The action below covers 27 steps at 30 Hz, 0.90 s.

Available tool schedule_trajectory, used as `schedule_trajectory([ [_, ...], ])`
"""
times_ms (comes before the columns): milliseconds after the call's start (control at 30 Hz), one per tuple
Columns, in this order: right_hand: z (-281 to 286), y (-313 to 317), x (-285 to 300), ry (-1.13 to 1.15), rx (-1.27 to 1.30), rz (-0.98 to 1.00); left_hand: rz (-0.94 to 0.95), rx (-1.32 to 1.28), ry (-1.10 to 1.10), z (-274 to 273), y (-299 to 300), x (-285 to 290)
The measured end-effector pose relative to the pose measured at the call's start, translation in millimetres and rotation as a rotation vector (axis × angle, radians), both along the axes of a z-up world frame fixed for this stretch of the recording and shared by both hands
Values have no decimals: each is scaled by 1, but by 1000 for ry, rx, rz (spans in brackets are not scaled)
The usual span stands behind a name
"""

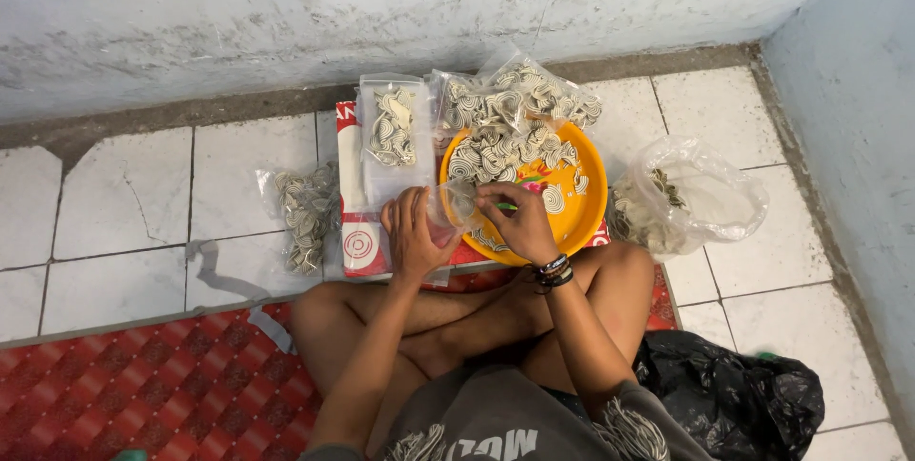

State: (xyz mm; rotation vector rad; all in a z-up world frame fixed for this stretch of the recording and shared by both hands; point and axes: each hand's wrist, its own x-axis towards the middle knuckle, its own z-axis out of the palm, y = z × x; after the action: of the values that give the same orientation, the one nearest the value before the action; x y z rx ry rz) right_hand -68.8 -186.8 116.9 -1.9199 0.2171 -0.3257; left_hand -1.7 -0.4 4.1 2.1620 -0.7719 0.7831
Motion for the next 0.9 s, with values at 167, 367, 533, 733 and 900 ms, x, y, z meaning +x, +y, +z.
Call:
schedule_trajectory([
  [167, -6, -11, -2, 60, 34, -23, 7, 5, 3, 1, 0, 0],
  [367, -29, -30, 0, 99, -136, -134, 6, 10, 18, -1, 2, 1],
  [533, -40, -15, 8, 120, -301, -111, 2, -8, 14, -4, 3, 1],
  [733, -23, 12, 31, -75, -473, 14, 20, -19, 13, -1, 3, 1],
  [900, -48, 3, 54, -138, -642, 119, 32, -21, -8, -4, 2, 2],
])
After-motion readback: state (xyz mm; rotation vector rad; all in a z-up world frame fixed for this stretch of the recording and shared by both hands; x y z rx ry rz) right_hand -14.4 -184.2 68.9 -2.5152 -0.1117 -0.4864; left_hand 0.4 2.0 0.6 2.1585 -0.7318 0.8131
